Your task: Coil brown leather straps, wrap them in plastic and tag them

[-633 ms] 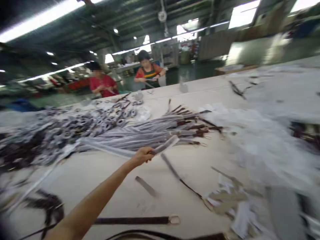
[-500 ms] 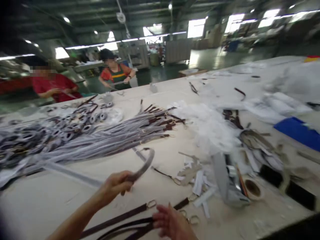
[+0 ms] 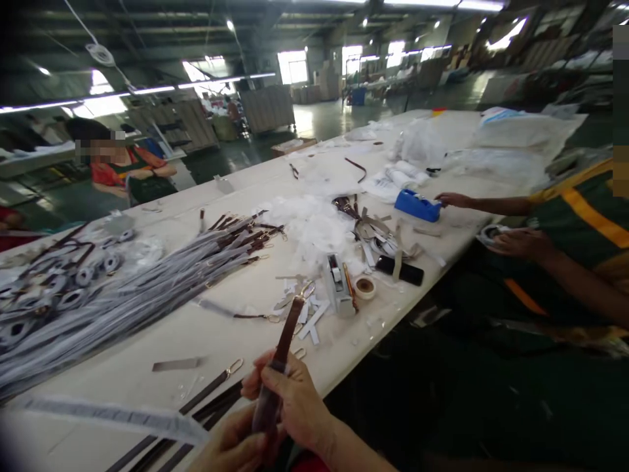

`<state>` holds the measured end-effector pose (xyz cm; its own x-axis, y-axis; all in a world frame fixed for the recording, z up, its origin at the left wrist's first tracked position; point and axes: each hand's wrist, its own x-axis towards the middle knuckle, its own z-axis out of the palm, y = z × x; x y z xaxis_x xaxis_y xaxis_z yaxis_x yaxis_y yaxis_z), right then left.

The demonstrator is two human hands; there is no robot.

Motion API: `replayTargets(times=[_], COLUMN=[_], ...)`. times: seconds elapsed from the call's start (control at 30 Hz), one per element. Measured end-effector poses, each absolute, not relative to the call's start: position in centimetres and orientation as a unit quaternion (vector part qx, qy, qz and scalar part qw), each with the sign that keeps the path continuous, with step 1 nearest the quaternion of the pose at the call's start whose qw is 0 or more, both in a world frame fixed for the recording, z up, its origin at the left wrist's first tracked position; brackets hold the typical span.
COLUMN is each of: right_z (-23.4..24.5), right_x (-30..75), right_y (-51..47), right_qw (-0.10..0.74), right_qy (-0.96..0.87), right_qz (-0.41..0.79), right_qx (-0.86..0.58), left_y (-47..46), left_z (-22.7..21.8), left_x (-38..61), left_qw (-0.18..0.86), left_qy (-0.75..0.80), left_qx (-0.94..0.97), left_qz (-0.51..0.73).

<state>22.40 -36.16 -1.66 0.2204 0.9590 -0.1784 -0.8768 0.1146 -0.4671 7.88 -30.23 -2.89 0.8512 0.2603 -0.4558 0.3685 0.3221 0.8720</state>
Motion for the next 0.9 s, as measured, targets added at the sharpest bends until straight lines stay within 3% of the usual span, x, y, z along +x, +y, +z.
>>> replayTargets(times=[0.13,0.27,0.43,0.63,0.9], right_z=[0.0,0.2,0.5,1.6,1.4], right_x=[27.3,32.5,34.0,34.3,34.1], right_y=[-40.4,-44.6,-49.6,-53.5,-55.7], right_qw=[0.789,0.830,0.881,0.866,0.854], right_qy=[-0.031,0.087,-0.003,-0.087,-0.097], right_qz=[0.570,0.515,0.407,0.354,0.336], right_qx=[-0.227,-0.194,-0.242,-0.343,-0.387], left_y=[-33.5,-35.4,-37.4,-40.3,-43.0], left_z=[-3.0,-2.4,-1.9,-0.4,-0.5], left_x=[11.9,13.2,15.8,20.1,23.4], left_qw=[0.721,0.658,0.638,0.610,0.660], left_qy=[0.235,0.188,0.169,0.125,0.108], left_qx=[0.651,0.717,0.729,0.768,0.735], left_qz=[-0.029,-0.135,-0.181,-0.153,-0.114])
